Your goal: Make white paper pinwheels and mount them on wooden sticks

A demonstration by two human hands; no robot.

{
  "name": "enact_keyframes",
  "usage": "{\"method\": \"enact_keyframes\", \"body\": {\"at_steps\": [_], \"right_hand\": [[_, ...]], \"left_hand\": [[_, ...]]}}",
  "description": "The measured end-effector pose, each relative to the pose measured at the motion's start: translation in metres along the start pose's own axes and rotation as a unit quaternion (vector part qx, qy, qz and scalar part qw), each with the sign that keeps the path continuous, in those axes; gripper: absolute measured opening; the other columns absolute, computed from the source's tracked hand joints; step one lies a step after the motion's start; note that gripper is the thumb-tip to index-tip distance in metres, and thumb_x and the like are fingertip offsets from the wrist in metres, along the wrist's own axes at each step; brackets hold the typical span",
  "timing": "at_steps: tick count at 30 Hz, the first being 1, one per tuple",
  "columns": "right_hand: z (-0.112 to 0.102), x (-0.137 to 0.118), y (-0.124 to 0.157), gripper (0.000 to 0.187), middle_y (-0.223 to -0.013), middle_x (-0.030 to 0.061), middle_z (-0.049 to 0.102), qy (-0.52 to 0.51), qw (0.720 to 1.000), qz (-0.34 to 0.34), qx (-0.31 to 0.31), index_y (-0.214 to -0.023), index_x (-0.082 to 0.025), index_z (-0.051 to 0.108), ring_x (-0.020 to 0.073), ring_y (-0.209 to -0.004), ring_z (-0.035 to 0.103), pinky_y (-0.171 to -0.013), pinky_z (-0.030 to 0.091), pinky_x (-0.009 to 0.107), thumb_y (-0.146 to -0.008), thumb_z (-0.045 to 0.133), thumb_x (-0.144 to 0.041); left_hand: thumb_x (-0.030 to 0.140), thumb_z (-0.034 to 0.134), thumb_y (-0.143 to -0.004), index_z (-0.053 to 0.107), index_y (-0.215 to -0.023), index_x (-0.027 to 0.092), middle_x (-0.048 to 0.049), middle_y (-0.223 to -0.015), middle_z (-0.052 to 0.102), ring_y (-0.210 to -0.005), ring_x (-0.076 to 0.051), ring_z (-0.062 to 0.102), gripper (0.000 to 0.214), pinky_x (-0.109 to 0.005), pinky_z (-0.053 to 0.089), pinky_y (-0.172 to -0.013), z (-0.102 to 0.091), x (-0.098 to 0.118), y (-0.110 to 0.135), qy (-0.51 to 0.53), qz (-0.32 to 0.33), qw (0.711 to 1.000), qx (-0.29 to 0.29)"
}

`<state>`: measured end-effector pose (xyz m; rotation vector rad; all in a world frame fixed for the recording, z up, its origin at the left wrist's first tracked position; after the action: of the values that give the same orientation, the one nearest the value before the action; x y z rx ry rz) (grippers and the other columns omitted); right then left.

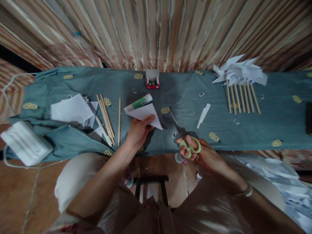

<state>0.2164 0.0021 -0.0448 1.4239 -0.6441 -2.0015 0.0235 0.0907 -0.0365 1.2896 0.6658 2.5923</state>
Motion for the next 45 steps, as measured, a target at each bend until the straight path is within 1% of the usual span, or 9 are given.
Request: {"method": "enact_keyframes", "body": {"at_steps": [11,13,18,21,24,28,31,41,45], "right_hand": [[-0.058,-0.061,0.000,0.053,-0.069,0.0037,0.071,0.171,0.956,-0.194,0.136,-0.090,-0.019,0.069,0.0135,-0.054,0.059,-0.045,0.042,0.024,-0.069,0.077,-0.068],[-0.053,-0.077,0.002,0.053,-0.069,0.0042,0.072,0.305,0.899,-0.257,0.183,-0.098,-0.020,0.067,0.0183,-0.058,0.063,-0.052,0.046,0.029,-0.072,0.076,-0.065],[-0.022,-0.104,0.004,0.042,-0.083,0.0136,0.075,0.640,0.653,-0.286,0.288,-0.123,-0.011,0.063,0.0287,-0.071,0.070,-0.064,0.047,0.036,-0.087,0.066,-0.033],[-0.005,-0.113,0.004,0.028,-0.091,0.0186,0.075,0.690,0.595,-0.300,0.282,-0.110,-0.011,0.069,0.0311,-0.082,0.070,-0.069,0.048,0.037,-0.092,0.057,-0.030],[0.009,-0.121,0.011,0.028,-0.101,0.0172,0.076,0.626,0.634,-0.370,0.263,-0.100,-0.017,0.072,0.0304,-0.095,0.068,-0.079,0.050,0.037,-0.097,0.051,-0.035],[0.024,-0.111,0.001,0.043,-0.091,0.0073,0.076,0.402,0.821,-0.383,0.134,-0.096,-0.022,0.074,0.0225,-0.080,0.069,-0.071,0.052,0.033,-0.093,0.054,-0.060],[0.043,-0.102,-0.008,0.051,-0.079,0.0041,0.074,0.277,0.893,-0.352,0.052,-0.089,-0.022,0.074,0.0191,-0.071,0.067,-0.063,0.052,0.031,-0.082,0.061,-0.071],[0.065,-0.101,-0.015,0.027,-0.068,-0.0005,0.064,0.268,0.894,-0.356,0.048,-0.089,-0.021,0.073,0.0140,-0.061,0.057,-0.056,0.046,0.028,-0.078,0.073,-0.046],[0.061,-0.108,-0.015,0.021,-0.068,-0.0020,0.064,0.347,0.842,-0.394,0.122,-0.098,-0.021,0.074,0.0126,-0.058,0.055,-0.057,0.046,0.027,-0.081,0.068,-0.033]], "left_hand": [[0.013,0.089,-0.052,0.073,-0.080,0.013,-0.0027,-0.081,0.076,-0.073,-0.014,0.069,0.033,-0.024,0.058,-0.071,0.009,-0.018,0.014,-0.020,-0.069,0.997,-0.028],[0.010,0.087,-0.052,0.074,-0.079,0.013,-0.0033,-0.081,0.076,-0.074,-0.014,0.070,0.031,-0.025,0.059,-0.073,0.012,-0.022,0.017,-0.019,-0.085,0.995,-0.038],[0.012,0.088,-0.051,0.074,-0.077,0.014,-0.0045,-0.081,0.076,-0.075,-0.016,0.072,0.030,-0.027,0.059,-0.076,0.017,-0.024,0.021,-0.032,-0.094,0.993,-0.062],[0.017,0.090,-0.049,0.073,-0.078,0.013,-0.0041,-0.078,0.075,-0.073,-0.015,0.071,0.033,-0.028,0.059,-0.077,0.018,-0.024,0.023,-0.045,-0.094,0.992,-0.076],[0.019,0.091,-0.048,0.073,-0.078,0.014,-0.0018,-0.075,0.073,-0.068,-0.013,0.068,0.035,-0.027,0.059,-0.076,0.019,-0.024,0.025,-0.053,-0.091,0.991,-0.083],[0.019,0.091,-0.048,0.073,-0.079,0.014,-0.0014,-0.074,0.073,-0.067,-0.012,0.067,0.037,-0.025,0.057,-0.072,0.022,-0.027,0.029,-0.059,-0.091,0.989,-0.102],[0.021,0.091,-0.048,0.072,-0.079,0.014,-0.0008,-0.071,0.072,-0.066,-0.012,0.066,0.037,-0.026,0.057,-0.071,0.025,-0.028,0.033,-0.060,-0.092,0.986,-0.123],[0.025,0.086,-0.056,0.067,-0.092,0.016,-0.0024,-0.079,0.073,-0.068,-0.013,0.065,0.041,-0.024,0.053,-0.069,0.016,-0.026,0.030,-0.119,-0.050,0.979,-0.156],[0.025,0.078,-0.067,0.044,-0.142,0.023,-0.0122,-0.134,0.063,-0.105,-0.023,0.068,0.082,-0.035,0.056,-0.085,0.001,0.008,0.022,-0.253,0.151,0.948,-0.118]]}}
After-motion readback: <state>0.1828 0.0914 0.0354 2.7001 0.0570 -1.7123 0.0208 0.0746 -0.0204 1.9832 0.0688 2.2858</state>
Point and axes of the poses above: each hand's wrist, its own y-axis away from the middle knuckle, its own z-axis out of the palm, x = y × z, the point moved 10 cm from there along -y, towards the middle knuckle
